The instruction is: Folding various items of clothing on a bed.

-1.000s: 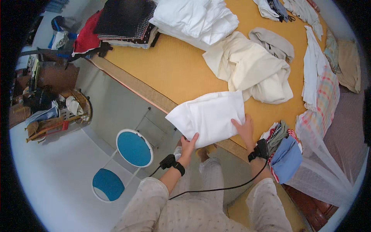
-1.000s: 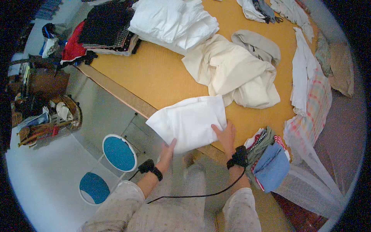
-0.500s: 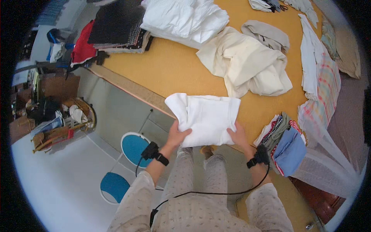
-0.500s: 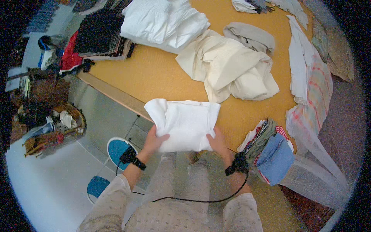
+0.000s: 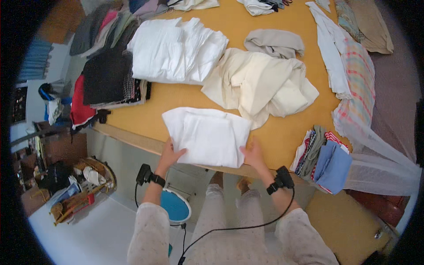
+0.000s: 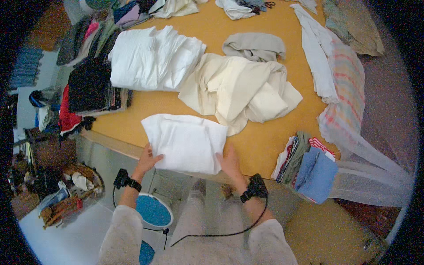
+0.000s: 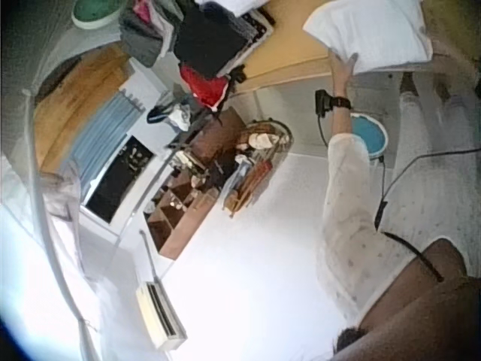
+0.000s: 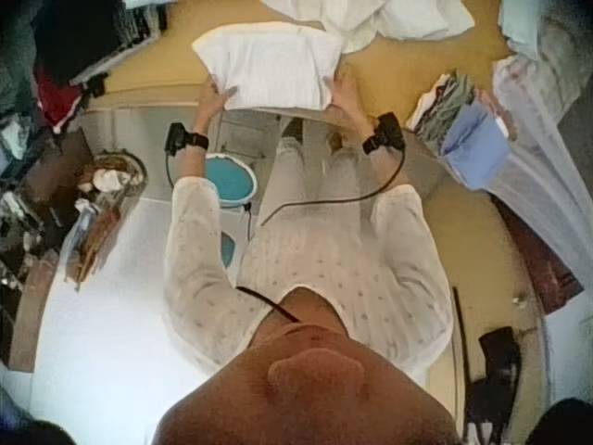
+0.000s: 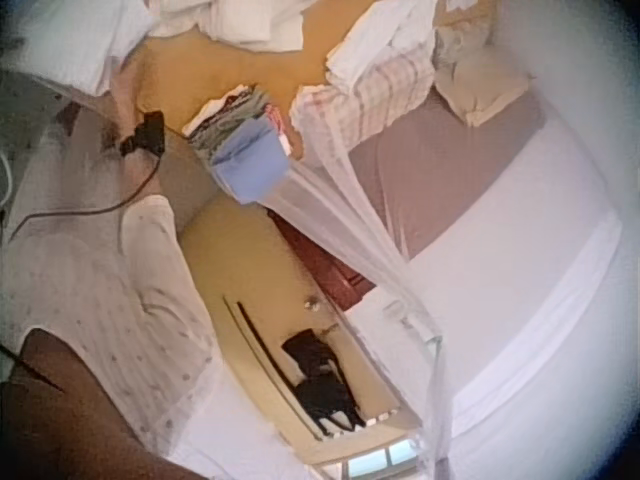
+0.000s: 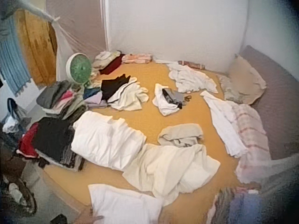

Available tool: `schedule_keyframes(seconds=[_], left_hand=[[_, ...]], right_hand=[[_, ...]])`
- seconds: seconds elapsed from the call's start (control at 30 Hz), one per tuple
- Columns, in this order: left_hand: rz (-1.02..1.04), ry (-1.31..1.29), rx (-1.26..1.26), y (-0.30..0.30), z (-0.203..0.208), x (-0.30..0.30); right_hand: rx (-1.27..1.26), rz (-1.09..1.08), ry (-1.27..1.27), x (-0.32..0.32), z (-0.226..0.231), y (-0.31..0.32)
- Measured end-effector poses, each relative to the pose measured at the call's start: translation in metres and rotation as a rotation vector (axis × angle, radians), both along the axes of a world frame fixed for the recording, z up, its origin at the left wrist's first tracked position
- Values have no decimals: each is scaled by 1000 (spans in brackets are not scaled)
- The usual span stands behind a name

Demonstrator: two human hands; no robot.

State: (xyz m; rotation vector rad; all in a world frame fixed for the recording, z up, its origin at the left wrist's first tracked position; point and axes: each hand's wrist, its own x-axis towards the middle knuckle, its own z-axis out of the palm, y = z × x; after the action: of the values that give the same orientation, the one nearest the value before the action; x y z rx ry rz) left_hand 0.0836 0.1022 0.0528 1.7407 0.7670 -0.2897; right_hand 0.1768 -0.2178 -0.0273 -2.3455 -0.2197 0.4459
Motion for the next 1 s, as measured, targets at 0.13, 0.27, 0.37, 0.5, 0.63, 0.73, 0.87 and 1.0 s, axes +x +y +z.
schedule_keyframes(seconds=[0.13,0.27,0.37,0.5,0.63,0.73,0.87,1.0], left_hand=[[99,80,433,21,1,-12],[190,-157,565,7,-2,16],[155,-281,489,-10,3,50],[121,-343,323,-29,9,90],[-138,-366,425,-32,1,128],[-379,-429,550,-45,-9,162],[-600,-444,645,-57,-38,179],[-727,-357,648,-57,-43,186]], right_hand=[[320,-505,269,58,35,20],[521,-708,44,123,54,29],[413,-633,46,155,44,37],[245,-473,165,167,32,36],[520,-544,45,165,71,48],[598,-611,18,177,89,4],[312,-698,-88,187,83,-42],[-107,-389,-343,143,83,-45]])
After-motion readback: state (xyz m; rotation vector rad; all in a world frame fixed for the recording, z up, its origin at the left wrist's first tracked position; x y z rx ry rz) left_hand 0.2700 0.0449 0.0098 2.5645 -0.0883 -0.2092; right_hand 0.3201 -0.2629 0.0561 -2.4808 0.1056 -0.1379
